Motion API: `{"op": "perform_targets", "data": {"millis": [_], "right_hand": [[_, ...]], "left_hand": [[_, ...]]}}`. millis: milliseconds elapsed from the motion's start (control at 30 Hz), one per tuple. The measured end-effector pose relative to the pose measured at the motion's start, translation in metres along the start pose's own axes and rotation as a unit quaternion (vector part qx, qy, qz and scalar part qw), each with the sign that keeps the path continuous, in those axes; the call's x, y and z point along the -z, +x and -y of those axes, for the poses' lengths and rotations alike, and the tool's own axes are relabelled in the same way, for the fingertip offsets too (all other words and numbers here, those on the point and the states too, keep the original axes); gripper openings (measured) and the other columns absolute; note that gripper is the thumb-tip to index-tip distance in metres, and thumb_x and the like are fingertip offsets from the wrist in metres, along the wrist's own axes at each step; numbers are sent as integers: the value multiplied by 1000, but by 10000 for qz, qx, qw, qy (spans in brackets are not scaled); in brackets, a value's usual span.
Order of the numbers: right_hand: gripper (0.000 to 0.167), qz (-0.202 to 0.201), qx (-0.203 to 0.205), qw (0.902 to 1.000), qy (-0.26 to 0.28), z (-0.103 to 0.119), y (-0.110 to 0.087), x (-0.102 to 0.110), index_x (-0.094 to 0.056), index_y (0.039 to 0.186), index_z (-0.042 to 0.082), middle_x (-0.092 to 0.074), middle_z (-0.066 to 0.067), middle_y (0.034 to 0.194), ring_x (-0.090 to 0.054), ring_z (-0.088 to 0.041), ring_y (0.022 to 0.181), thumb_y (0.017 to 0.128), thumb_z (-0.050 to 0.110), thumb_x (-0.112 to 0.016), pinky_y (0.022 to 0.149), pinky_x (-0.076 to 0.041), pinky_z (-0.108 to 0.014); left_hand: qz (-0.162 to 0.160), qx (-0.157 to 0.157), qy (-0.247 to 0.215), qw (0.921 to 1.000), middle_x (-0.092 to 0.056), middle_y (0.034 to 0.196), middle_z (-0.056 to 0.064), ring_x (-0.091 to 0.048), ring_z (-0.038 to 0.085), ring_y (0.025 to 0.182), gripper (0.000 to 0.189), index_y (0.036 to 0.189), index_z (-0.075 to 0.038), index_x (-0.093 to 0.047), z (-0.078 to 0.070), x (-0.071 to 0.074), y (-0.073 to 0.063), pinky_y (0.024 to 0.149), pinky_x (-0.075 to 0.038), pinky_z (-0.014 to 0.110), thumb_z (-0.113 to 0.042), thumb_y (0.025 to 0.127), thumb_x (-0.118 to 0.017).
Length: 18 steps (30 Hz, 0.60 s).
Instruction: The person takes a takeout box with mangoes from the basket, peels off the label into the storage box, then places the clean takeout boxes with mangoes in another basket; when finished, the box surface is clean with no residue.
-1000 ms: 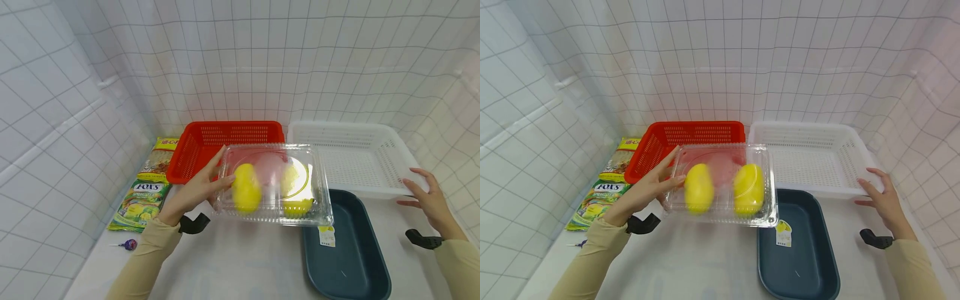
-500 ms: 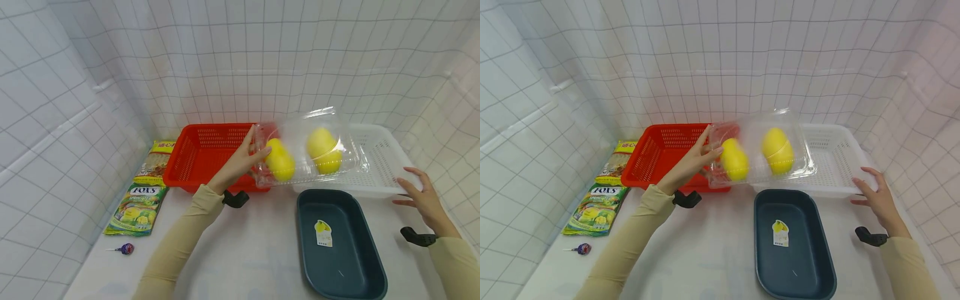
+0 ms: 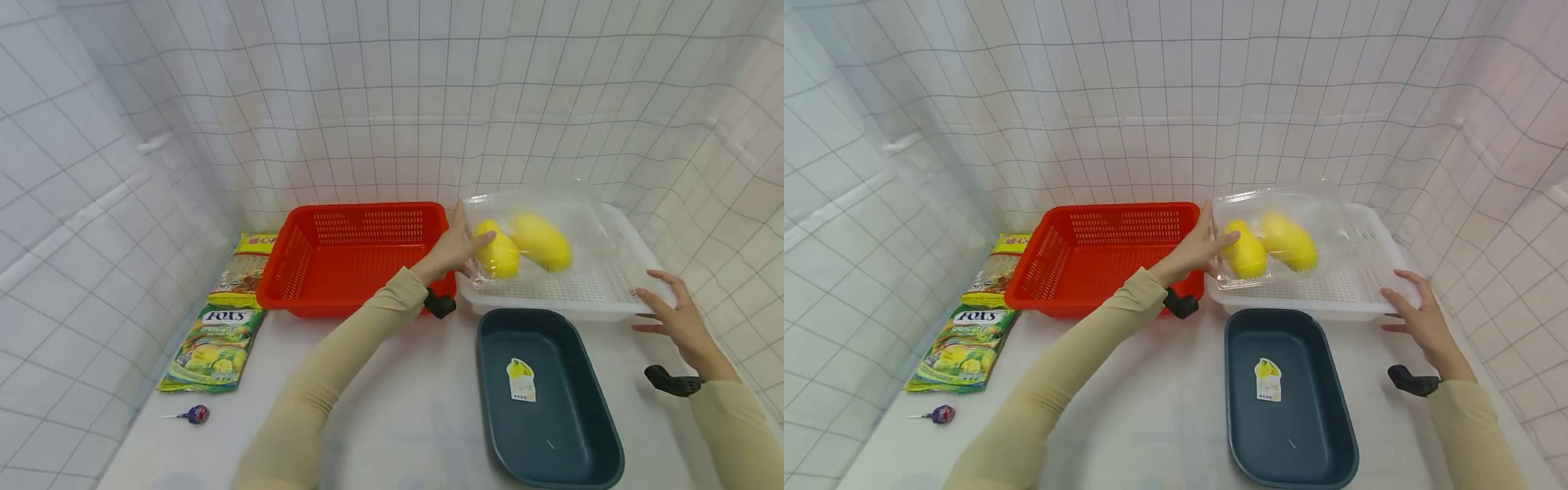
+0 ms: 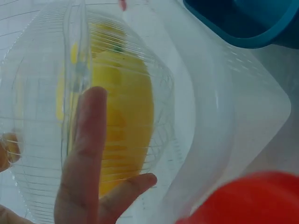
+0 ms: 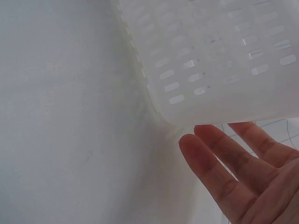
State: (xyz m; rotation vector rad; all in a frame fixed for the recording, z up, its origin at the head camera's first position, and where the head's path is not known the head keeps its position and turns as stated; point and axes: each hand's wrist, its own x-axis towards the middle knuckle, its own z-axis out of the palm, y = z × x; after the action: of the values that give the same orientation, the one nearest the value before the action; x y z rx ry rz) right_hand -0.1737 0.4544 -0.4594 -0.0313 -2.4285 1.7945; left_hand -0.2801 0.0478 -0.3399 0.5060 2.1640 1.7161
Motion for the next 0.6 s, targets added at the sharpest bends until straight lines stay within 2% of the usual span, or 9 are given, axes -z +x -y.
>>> {"op": "perform_targets", "data": {"millis": [100,167,233,367,500,600], "right_hand": [[50,38,21,9999,140,15,-6,-6,-30,142,30,-30,5,119,-64,-3,78,99,15,-51,57,-56,-31],[50,93,62,9996,273,21,-7,-7,-31,141,30,-30,6,118,-64,-4,78,99,12,-50,57,-56,-30],[49,149,41,9986,497,23,-8,-8,-32,140,29,-31,6,117,-64,-5,78,99,9,-50,57,-56,-30],[49,221,20,9983,542,21,-9,-9,-31,140,29,-33,5,116,-63,-5,79,99,8,-49,58,-56,-30],[50,216,91,9991,342,21,-9,-9,-30,141,29,-34,4,116,-62,-3,80,99,10,-49,58,-56,-31],[49,205,124,9992,326,23,-9,-8,-30,141,29,-34,4,116,-62,-4,80,99,11,-50,58,-56,-31]], "left_hand": [[45,273,305,9992,-36,143,22,-64,28,63,98,151,-20,16,2,-10,9,51,-55,41,-31,93,-62],[47,425,630,9971,-49,128,25,-59,29,50,98,150,-17,17,3,-15,15,51,-54,41,-32,93,-61],[86,625,926,9937,-57,114,24,-55,29,42,99,149,-16,19,5,-20,20,51,-54,41,-33,93,-61],[192,1017,1349,9854,-62,93,20,-55,28,40,98,149,-14,20,9,-29,26,50,-54,39,-32,94,-60],[235,1368,1732,9751,-61,81,17,-53,25,39,95,149,-14,20,10,-36,33,49,-54,36,-31,96,-57],[319,1510,1831,9709,-57,74,15,-50,24,39,93,147,-13,23,7,-39,39,52,-54,36,-28,98,-54]]}}
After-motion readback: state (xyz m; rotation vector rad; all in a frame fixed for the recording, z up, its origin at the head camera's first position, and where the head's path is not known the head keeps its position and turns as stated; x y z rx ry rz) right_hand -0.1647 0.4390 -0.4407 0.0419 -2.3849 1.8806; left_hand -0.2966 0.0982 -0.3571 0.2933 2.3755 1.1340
